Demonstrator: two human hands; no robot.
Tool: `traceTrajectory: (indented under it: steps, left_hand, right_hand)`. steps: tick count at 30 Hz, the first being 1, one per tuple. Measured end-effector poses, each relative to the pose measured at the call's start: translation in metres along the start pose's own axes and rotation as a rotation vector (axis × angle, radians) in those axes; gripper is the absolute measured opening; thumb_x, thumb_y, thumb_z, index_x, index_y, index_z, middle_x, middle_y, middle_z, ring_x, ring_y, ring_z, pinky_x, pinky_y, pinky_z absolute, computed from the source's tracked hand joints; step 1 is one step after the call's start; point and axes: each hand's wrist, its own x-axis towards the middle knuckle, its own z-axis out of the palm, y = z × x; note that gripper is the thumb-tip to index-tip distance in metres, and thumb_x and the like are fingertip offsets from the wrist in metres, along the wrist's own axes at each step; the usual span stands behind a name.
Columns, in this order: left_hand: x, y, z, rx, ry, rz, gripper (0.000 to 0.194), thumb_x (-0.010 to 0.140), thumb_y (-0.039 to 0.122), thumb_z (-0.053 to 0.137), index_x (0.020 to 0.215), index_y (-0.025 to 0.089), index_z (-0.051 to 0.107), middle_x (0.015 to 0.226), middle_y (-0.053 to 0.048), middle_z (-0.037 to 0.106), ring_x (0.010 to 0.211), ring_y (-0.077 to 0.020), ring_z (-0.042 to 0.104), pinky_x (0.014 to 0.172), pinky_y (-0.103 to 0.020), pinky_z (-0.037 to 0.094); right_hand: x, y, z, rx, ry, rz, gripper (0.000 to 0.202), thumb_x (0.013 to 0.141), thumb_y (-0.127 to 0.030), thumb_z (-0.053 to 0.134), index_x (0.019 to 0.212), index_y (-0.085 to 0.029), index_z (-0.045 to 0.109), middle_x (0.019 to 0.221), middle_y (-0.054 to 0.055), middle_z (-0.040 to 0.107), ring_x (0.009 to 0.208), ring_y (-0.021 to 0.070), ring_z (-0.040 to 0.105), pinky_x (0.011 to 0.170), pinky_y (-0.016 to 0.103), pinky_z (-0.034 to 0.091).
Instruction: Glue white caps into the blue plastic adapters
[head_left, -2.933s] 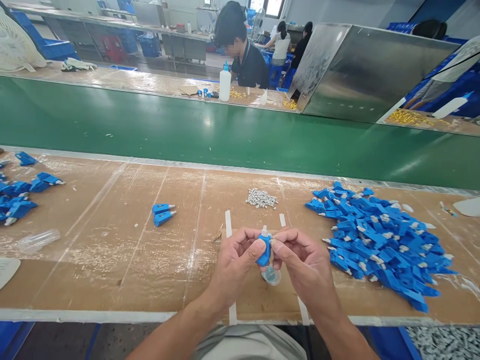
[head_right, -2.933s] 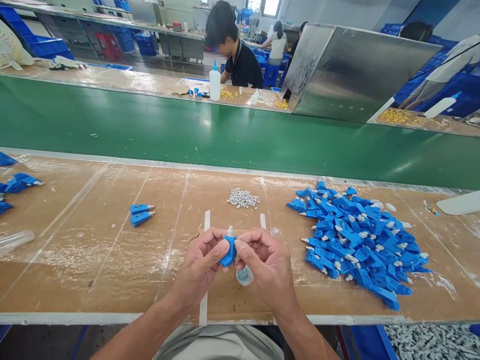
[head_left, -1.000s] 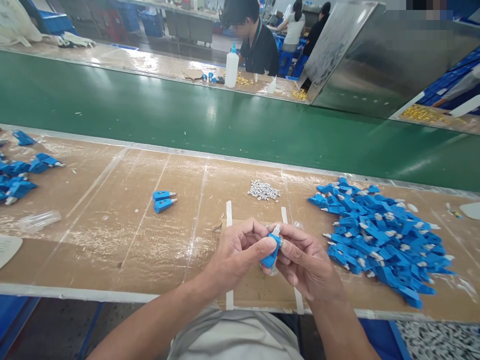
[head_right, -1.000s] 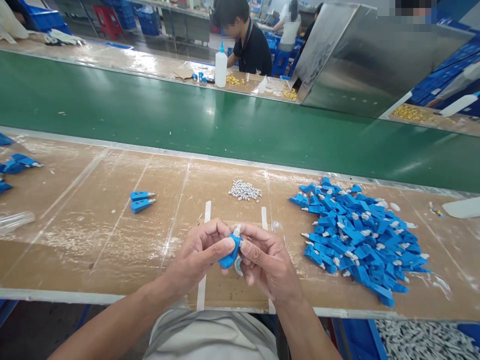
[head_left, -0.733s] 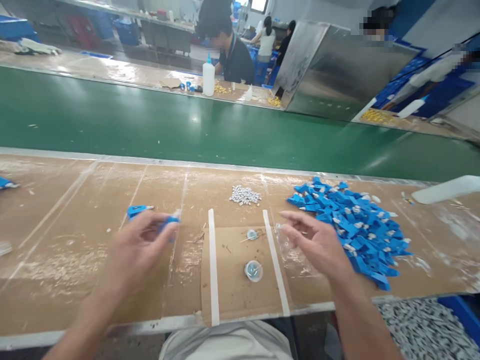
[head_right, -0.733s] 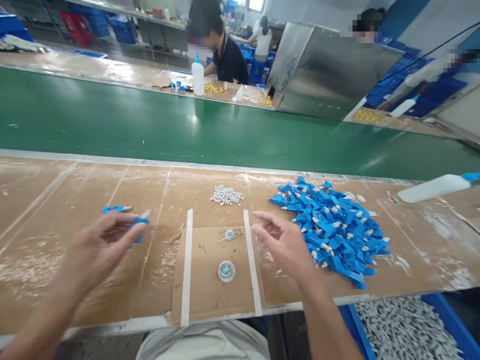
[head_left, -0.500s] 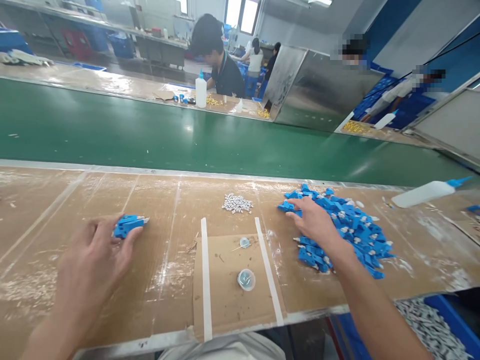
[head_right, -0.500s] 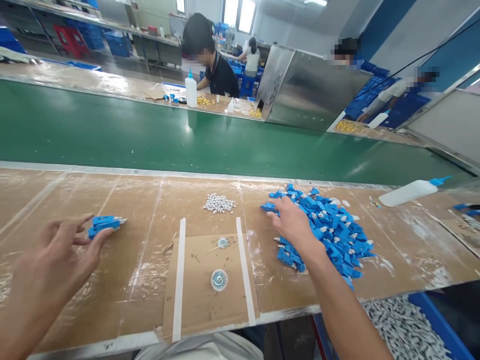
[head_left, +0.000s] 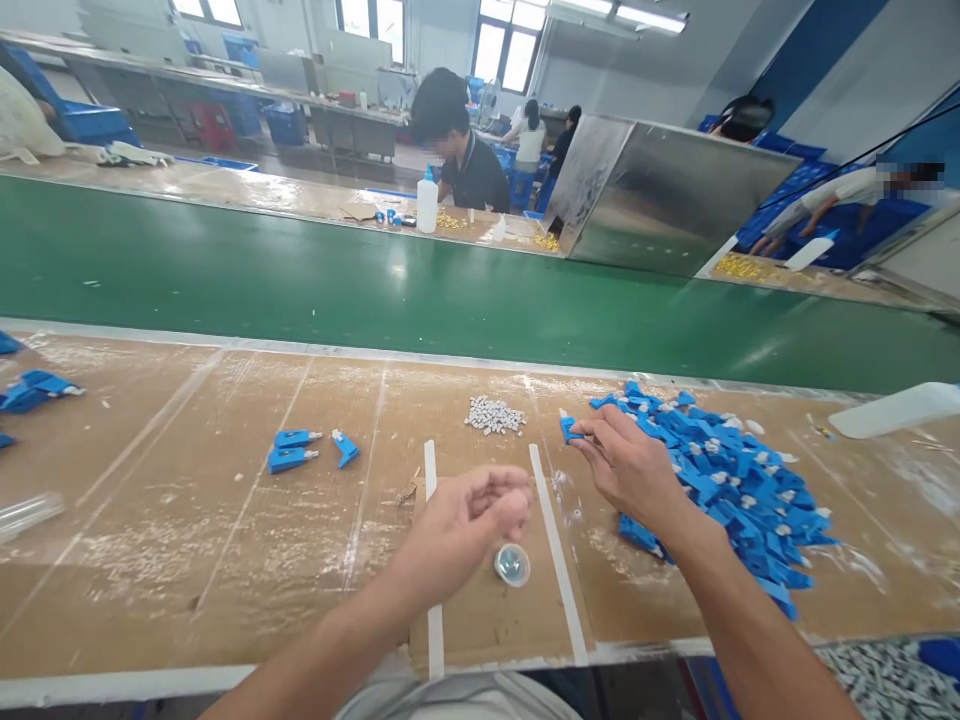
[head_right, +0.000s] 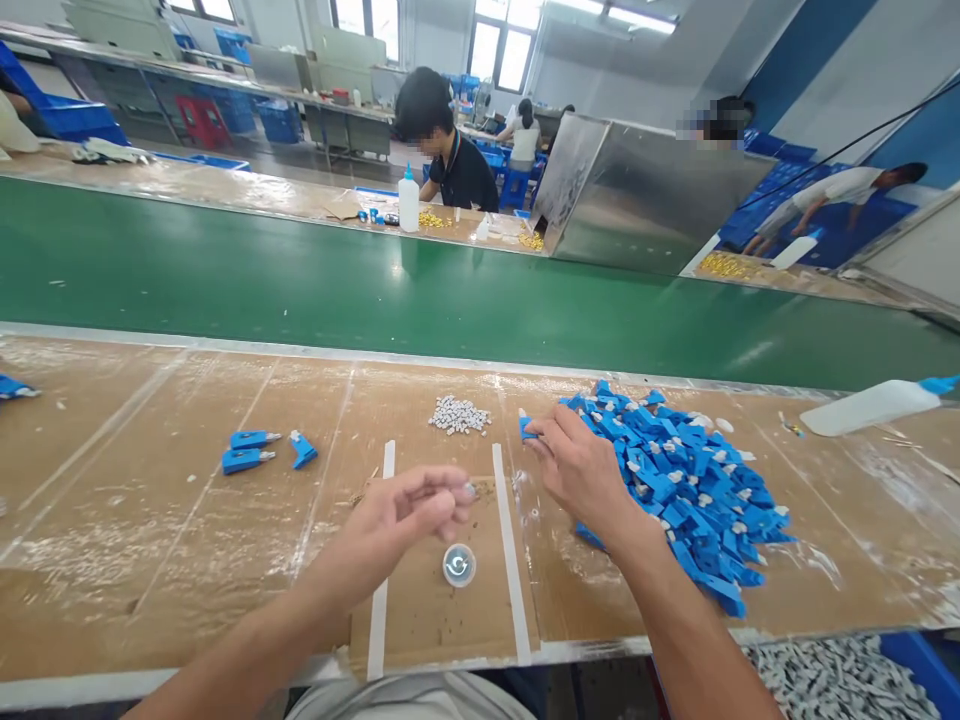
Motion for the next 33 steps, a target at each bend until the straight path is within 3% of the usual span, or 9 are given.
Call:
traceTrajectory:
  steps: [3,6,7,9,12,16,20,29,33]
  left_hand:
    - [0.014,-0.005,0.009,-0.322,-0.038,-0.068,0.047,0.090,0.053,0.067,0.117,0.015,0.067,0.112,-0.011,0.072,0.093,-0.0182,0.069,0.087,-0.034,0.056]
    - [0.018,-0.014,0.010,-0.411,-0.036,-0.068,0.043,0.085,0.048,0.075,0.109,0.013,0.069,0.092,-0.005,0.071,0.073,-0.0125,0.065,0.072,-0.027,0.055]
    - [0.017,-0.017,0.008,-0.418,-0.010,-0.054,0.042,0.083,0.046,0.077,0.108,0.012,0.069,0.087,-0.004,0.071,0.070,-0.0119,0.065,0.068,-0.025,0.054]
    - [0.013,-0.019,0.001,-0.425,0.053,-0.027,0.041,0.084,0.043,0.078,0.109,0.011,0.069,0.086,-0.006,0.072,0.073,-0.0135,0.067,0.065,-0.023,0.053]
    - [0.006,-0.023,-0.014,-0.460,0.167,-0.049,0.041,0.087,0.037,0.076,0.118,0.011,0.068,0.096,-0.010,0.076,0.079,-0.0153,0.072,0.066,-0.021,0.054]
    - [0.001,-0.033,-0.025,-0.501,0.259,-0.130,0.035,0.090,0.031,0.073,0.118,0.009,0.070,0.102,-0.013,0.077,0.080,-0.0148,0.073,0.066,-0.019,0.056]
    - [-0.001,-0.043,-0.023,-0.524,0.260,-0.143,0.034,0.092,0.031,0.071,0.117,0.008,0.071,0.104,-0.014,0.077,0.081,-0.0152,0.074,0.066,-0.019,0.056]
    - [-0.009,-0.047,-0.023,-0.553,0.197,-0.117,0.040,0.086,0.028,0.078,0.119,0.009,0.065,0.107,-0.016,0.077,0.090,-0.0204,0.075,0.078,-0.025,0.056]
    - [-0.013,-0.048,-0.020,-0.582,0.110,-0.135,0.027,0.086,0.029,0.078,0.101,0.011,0.065,0.103,-0.013,0.076,0.091,-0.0194,0.075,0.079,-0.023,0.057]
  right_hand:
    - [-0.013,-0.050,-0.025,0.231,0.095,-0.265,0.019,0.097,-0.012,0.054,0.112,-0.020,0.065,0.097,0.009,0.064,0.085,0.0200,0.063,0.071,0.031,0.051]
    - [-0.024,-0.083,-0.038,0.349,0.084,-0.397,0.032,0.094,-0.004,0.054,0.118,-0.023,0.064,0.098,0.007,0.067,0.084,0.0192,0.063,0.070,0.031,0.051]
    - [-0.027,-0.088,-0.038,0.436,0.074,-0.351,0.033,0.094,-0.005,0.056,0.121,-0.024,0.063,0.099,0.007,0.068,0.083,0.0186,0.064,0.070,0.031,0.051]
    - [-0.037,-0.088,-0.031,0.643,0.052,-0.117,0.030,0.096,-0.016,0.062,0.125,-0.025,0.061,0.102,0.005,0.068,0.081,0.0172,0.064,0.068,0.029,0.053]
    - [-0.057,-0.082,-0.014,0.831,-0.089,0.240,0.020,0.095,-0.033,0.069,0.113,-0.024,0.067,0.093,0.003,0.066,0.074,0.0157,0.062,0.060,0.027,0.051]
    - [-0.078,-0.085,0.004,0.923,-0.225,0.394,0.018,0.094,-0.039,0.069,0.092,-0.022,0.070,0.081,0.001,0.062,0.069,0.0154,0.058,0.060,0.028,0.046]
    - [-0.082,-0.094,0.008,0.899,-0.199,0.393,0.021,0.097,-0.038,0.065,0.084,-0.022,0.069,0.076,0.000,0.059,0.064,0.0149,0.052,0.058,0.029,0.039]
    - [-0.075,-0.101,-0.001,0.742,-0.190,0.097,0.011,0.101,-0.020,0.056,0.096,-0.022,0.065,0.088,0.004,0.058,0.077,0.0176,0.055,0.068,0.032,0.041]
    - [-0.075,-0.101,-0.008,0.814,-0.244,0.175,0.012,0.102,-0.025,0.055,0.092,-0.022,0.062,0.087,0.003,0.059,0.077,0.0177,0.056,0.069,0.032,0.042]
